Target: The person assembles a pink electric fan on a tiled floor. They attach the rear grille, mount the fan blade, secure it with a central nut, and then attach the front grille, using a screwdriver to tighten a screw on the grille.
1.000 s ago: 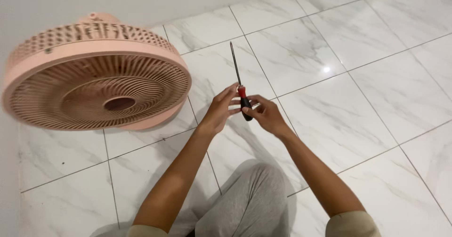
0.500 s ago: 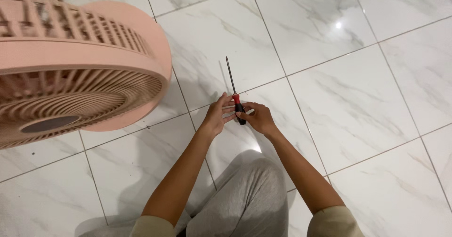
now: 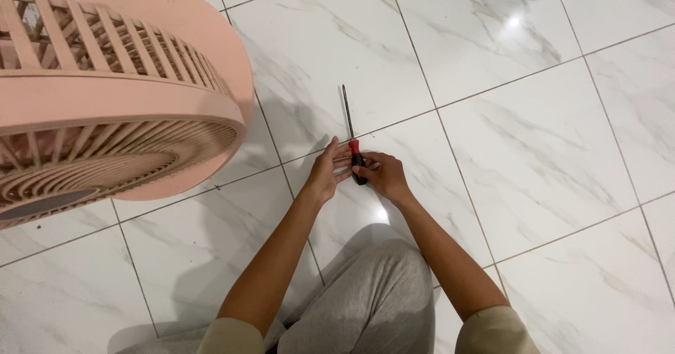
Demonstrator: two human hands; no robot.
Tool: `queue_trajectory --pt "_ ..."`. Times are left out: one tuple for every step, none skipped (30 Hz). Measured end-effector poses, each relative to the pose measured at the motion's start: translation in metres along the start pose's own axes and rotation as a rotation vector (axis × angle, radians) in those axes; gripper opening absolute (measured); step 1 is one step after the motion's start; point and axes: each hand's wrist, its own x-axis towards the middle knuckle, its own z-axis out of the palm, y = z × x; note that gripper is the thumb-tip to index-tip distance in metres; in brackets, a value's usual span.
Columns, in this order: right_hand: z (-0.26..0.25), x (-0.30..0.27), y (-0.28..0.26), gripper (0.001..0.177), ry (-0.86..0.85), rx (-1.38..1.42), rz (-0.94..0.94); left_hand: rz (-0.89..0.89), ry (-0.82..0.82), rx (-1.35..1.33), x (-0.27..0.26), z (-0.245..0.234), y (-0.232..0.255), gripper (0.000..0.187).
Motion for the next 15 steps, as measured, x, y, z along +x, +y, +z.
queue_trajectory --pt "0.001 -0.001 -0.001 0.044 0.014 -0.011 -0.011 -0.001 0.006 0.009 0.001 0.0 -0.001 0.077" --pt "0.001 -0.001 -0.002 0.045 0.028 -0.021 -0.021 -0.001 0.013 0.019 0.002 0.0 -0.002 0.077" --pt "0.001 -0.001 -0.004 0.045 0.029 -0.029 -0.019 -0.001 0.019 0.028 0.003 0.0 -0.002 0.078" --pt "0.001 -0.001 -0.005 0.045 0.03 -0.038 -0.017 0.002 0.011 0.02 0.005 -0.001 -0.002 0.078" --pt "0.001 -0.001 -0.006 0.045 0.031 -0.047 -0.013 0.004 0.003 0.011 0.006 -0.002 -0.002 0.078" --pt "0.001 -0.001 -0.006 0.045 0.03 -0.072 -0.008 0.006 -0.006 0.002 0.007 -0.003 -0.002 0.078" --pt "0.001 -0.002 -0.006 0.045 0.028 -0.097 -0.003 0.004 -0.003 0.007 0.008 -0.003 -0.003 0.078" --pt "0.001 -0.002 -0.006 0.045 0.027 -0.122 0.001 0.002 0.0 0.013 0.009 -0.003 -0.003 0.079" --pt "0.001 -0.003 -0.006 0.045 0.034 -0.123 -0.014 0.0 0.003 0.018 0.009 -0.003 -0.004 0.079" --pt "0.001 -0.003 -0.006 0.045 0.041 -0.125 -0.028 -0.002 0.005 0.02 0.01 -0.003 -0.005 0.079" --pt "0.001 -0.003 -0.006 0.045 0.048 -0.126 -0.042 -0.004 0.007 0.023 0.01 -0.002 -0.005 0.079" --pt "0.001 -0.004 -0.006 0.045 0.047 -0.13 -0.046 -0.006 0.009 0.025 0.011 -0.001 -0.006 0.08" --pt "0.0 -0.004 -0.006 0.045 0.045 -0.134 -0.05 -0.008 0.013 0.035 0.011 -0.001 -0.006 0.08" --pt "0.0 -0.004 -0.006 0.045 0.044 -0.137 -0.054 -0.01 0.017 0.044 0.011 -0.001 -0.006 0.08" --pt "0.001 -0.004 -0.006 0.045 0.047 -0.129 -0.044 -0.012 0.021 0.055 0.011 -0.001 -0.006 0.081"
